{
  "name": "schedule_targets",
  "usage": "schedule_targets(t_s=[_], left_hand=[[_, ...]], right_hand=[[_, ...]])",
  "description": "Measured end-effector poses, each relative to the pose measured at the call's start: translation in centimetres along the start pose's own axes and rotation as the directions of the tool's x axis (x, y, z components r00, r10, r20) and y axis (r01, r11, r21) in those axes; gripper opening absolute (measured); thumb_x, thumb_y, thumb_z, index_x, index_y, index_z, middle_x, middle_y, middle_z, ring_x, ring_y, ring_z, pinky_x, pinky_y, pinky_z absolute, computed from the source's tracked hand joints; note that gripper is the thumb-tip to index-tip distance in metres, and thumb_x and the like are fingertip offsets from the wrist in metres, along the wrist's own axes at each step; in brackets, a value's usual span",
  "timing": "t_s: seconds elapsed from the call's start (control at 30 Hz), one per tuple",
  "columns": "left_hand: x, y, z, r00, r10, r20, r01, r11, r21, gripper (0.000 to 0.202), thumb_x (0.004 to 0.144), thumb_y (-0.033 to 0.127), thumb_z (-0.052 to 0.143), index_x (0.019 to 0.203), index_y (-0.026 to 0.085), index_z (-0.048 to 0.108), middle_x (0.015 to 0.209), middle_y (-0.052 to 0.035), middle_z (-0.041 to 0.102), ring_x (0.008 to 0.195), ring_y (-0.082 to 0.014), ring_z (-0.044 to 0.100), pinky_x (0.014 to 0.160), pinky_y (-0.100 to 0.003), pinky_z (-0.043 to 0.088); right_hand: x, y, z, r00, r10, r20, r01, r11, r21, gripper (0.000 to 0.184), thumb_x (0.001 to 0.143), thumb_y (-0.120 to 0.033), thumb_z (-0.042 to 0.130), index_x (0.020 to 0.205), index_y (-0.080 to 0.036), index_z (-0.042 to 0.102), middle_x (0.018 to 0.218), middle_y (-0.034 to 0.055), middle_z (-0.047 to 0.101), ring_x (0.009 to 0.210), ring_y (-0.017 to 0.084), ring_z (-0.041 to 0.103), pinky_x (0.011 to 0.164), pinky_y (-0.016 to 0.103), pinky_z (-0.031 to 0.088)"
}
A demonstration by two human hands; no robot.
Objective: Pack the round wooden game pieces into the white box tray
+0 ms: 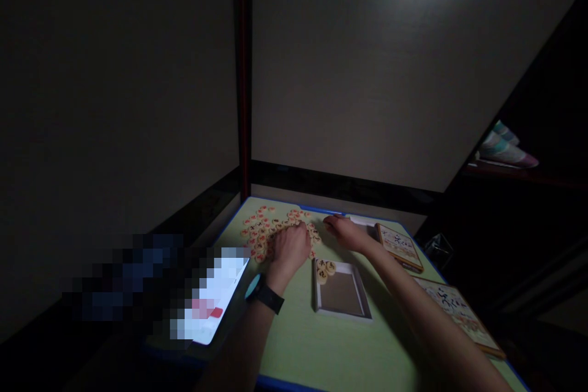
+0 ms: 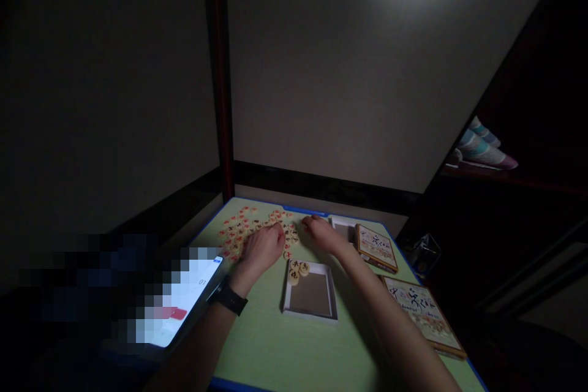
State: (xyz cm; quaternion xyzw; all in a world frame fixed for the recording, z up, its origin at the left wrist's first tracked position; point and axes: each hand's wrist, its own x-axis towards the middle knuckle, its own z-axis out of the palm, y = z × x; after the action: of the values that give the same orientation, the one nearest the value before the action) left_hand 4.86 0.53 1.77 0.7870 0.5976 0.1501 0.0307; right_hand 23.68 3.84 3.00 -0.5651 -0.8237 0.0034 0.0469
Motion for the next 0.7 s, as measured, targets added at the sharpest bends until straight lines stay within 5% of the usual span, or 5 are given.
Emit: schedule_targets(t_s=[0.17, 0.3, 0.47, 0.7], left_hand=[[-0.3, 0.4, 0.1, 0.998, 0.051, -0.049, -0.05, 0.999, 0.009, 0.028, 0.097, 0.026, 0.036, 0.102, 0.018, 0.062, 0.093, -0.0123, 0.073, 0.087, -0.0252, 0.071, 0.072, -0.033, 0.053], [-0.8, 1.0, 0.2, 0.995, 0.09, -0.042, -0.089, 0.996, 0.024, 0.031, 0.098, 0.027, 0.035, 0.111, 0.019, 0.061, 0.092, -0.0126, 0.072, 0.088, -0.0252, 0.071, 0.073, -0.033, 0.053], [-1.0, 1.4, 0.2, 0.992, 0.123, -0.01, -0.122, 0.991, 0.052, 0.03, 0.097, 0.025, 0.037, 0.108, 0.018, 0.063, 0.093, -0.0124, 0.072, 0.088, -0.025, 0.07, 0.074, -0.033, 0.053], [-1.1, 1.5, 0.0, 0.992, 0.124, 0.022, -0.125, 0.99, 0.06, 0.03, 0.097, 0.026, 0.037, 0.105, 0.018, 0.064, 0.094, -0.0131, 0.072, 0.088, -0.0241, 0.07, 0.077, -0.033, 0.052]], right_hand=[[-7.0, -2.2, -2.1, 0.997, -0.072, 0.017, 0.07, 0.993, 0.098, 0.023, 0.095, -0.02, 0.043, 0.099, -0.016, 0.065, 0.096, 0.0101, 0.067, 0.082, 0.018, 0.061, 0.072, 0.025, 0.039], [-10.8, -4.6, -1.2, 0.991, -0.032, 0.133, 0.023, 0.997, 0.069, 0.024, 0.094, -0.025, 0.044, 0.104, -0.017, 0.064, 0.095, 0.0111, 0.069, 0.077, 0.018, 0.063, 0.065, 0.026, 0.038], [-11.3, -5.4, 0.6, 0.991, 0.011, 0.137, -0.012, 1.0, 0.008, 0.027, 0.089, -0.021, 0.047, 0.111, -0.018, 0.063, 0.097, 0.0123, 0.072, 0.081, 0.021, 0.066, 0.066, 0.028, 0.038], [-11.9, -4.3, -0.7, 0.992, -0.036, 0.119, 0.025, 0.995, 0.096, 0.021, 0.085, -0.021, 0.051, 0.1, -0.02, 0.065, 0.1, 0.0094, 0.07, 0.084, 0.02, 0.065, 0.069, 0.027, 0.039]])
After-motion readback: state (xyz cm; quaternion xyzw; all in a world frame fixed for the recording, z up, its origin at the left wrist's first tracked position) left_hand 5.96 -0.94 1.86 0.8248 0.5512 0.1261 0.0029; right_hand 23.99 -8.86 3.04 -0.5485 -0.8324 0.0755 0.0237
